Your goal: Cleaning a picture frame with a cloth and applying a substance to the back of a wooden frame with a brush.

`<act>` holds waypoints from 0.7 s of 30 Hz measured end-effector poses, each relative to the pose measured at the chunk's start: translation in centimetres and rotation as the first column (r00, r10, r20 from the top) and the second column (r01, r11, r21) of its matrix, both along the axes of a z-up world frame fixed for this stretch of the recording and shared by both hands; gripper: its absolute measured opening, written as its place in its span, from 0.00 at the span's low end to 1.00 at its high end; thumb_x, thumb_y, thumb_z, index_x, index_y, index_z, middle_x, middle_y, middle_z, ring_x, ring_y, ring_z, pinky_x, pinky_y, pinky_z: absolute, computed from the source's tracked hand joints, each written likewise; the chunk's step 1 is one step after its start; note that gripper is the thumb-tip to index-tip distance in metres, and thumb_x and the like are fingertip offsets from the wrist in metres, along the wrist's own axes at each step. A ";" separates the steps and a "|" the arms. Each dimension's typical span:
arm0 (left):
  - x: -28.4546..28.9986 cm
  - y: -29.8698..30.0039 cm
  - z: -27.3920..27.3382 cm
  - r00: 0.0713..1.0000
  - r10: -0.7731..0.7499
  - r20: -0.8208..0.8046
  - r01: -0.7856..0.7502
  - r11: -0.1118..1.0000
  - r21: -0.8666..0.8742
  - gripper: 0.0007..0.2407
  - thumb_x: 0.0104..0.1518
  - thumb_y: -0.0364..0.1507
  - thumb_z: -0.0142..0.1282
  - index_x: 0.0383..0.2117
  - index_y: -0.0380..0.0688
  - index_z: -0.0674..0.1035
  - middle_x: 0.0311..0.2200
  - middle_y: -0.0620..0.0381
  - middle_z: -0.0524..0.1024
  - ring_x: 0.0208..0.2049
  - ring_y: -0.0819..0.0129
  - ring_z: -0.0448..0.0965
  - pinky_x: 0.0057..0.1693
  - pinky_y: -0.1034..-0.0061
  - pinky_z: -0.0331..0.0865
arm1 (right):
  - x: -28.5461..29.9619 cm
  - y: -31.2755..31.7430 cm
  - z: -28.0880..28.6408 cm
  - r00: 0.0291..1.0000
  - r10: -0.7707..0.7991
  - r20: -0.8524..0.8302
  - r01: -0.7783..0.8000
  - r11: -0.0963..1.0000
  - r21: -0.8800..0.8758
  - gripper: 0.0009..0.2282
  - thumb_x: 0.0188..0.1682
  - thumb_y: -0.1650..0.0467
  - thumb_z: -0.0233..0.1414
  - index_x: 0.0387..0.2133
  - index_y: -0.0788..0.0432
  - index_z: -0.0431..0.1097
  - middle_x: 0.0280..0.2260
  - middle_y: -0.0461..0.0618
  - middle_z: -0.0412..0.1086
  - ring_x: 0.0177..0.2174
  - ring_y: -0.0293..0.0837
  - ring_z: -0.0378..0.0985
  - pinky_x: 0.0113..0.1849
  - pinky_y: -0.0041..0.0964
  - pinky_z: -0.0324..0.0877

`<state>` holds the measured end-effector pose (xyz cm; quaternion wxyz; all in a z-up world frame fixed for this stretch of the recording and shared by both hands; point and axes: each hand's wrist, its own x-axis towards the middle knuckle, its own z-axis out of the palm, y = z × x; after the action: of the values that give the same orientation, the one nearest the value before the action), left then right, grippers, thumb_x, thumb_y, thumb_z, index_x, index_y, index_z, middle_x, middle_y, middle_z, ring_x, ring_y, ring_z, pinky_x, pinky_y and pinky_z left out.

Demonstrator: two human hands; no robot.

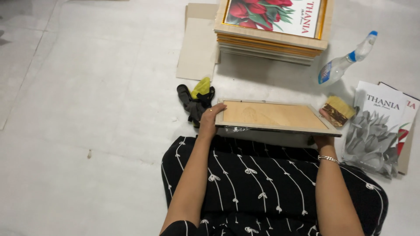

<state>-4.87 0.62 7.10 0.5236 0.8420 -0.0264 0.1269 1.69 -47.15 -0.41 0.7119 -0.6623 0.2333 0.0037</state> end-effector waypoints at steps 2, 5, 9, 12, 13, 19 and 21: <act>0.2 0.2 -0.1 0.999 -0.002 0.039 0.000 0.999 0.049 0.10 0.59 0.30 0.57 0.46 0.60 0.82 0.49 0.64 0.82 0.54 0.61 0.78 0.63 0.67 0.67 | -1.2 0.5 2.1 0.992 0.075 0.106 -0.063 0.992 -0.107 0.20 0.56 0.61 0.55 0.60 0.50 0.63 0.52 0.53 0.65 0.50 0.50 0.72 0.54 0.45 0.67; -0.3 0.1 0.3 0.998 0.023 0.066 -0.037 0.973 0.229 0.11 0.60 0.30 0.55 0.45 0.68 0.82 0.49 0.75 0.81 0.56 0.67 0.75 0.64 0.70 0.62 | -2.6 0.7 4.8 0.946 0.201 0.255 -0.128 0.953 -0.276 0.18 0.57 0.67 0.54 0.58 0.57 0.62 0.47 0.54 0.65 0.48 0.50 0.72 0.53 0.44 0.67; -1.4 -0.1 2.8 0.987 0.038 0.155 -0.070 0.976 0.207 0.10 0.59 0.30 0.55 0.41 0.71 0.82 0.48 0.80 0.81 0.56 0.70 0.74 0.65 0.73 0.60 | -3.6 0.1 7.9 0.826 0.387 0.411 -0.154 0.855 -0.495 0.15 0.58 0.75 0.53 0.56 0.66 0.62 0.41 0.57 0.66 0.45 0.49 0.73 0.53 0.41 0.68; -3.1 0.7 7.5 0.973 0.081 0.214 -0.058 0.992 -0.112 0.08 0.51 0.28 0.65 0.35 0.62 0.82 0.40 0.72 0.84 0.49 0.69 0.80 0.63 0.71 0.65 | -4.3 2.8 10.7 0.771 0.511 0.380 -0.040 0.634 -0.772 0.13 0.58 0.68 0.60 0.49 0.61 0.68 0.50 0.58 0.70 0.54 0.57 0.72 0.57 0.49 0.64; -3.4 1.0 6.9 0.972 0.090 0.216 -0.067 0.991 -0.113 0.08 0.51 0.28 0.65 0.35 0.62 0.82 0.40 0.72 0.84 0.49 0.69 0.80 0.63 0.71 0.65 | -4.1 3.6 11.0 0.766 0.519 0.381 -0.045 0.633 -0.773 0.13 0.58 0.68 0.60 0.49 0.61 0.68 0.50 0.58 0.70 0.54 0.57 0.72 0.57 0.49 0.64; -4.4 5.4 1.9 0.961 0.274 -0.032 -0.266 0.891 -0.367 0.18 0.57 0.30 0.65 0.54 0.48 0.78 0.45 0.45 0.81 0.49 0.52 0.80 0.57 0.54 0.71 | -0.8 9.7 10.1 0.930 0.339 0.143 -0.282 0.906 -0.315 0.15 0.65 0.72 0.47 0.63 0.57 0.56 0.54 0.63 0.62 0.51 0.58 0.66 0.49 0.72 0.62; -4.3 8.1 0.4 0.898 0.409 -0.163 -0.434 0.757 -0.489 0.15 0.57 0.32 0.66 0.50 0.46 0.81 0.40 0.49 0.82 0.45 0.62 0.78 0.56 0.60 0.71 | -0.4 14.2 12.3 0.910 0.413 0.041 -0.400 0.898 -0.184 0.18 0.63 0.64 0.46 0.63 0.50 0.53 0.60 0.66 0.57 0.55 0.68 0.62 0.49 0.83 0.56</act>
<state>-9.20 8.74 7.51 0.6870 0.6584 0.2106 0.2240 1.27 -32.98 11.88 0.6446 -0.7547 0.0611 0.1061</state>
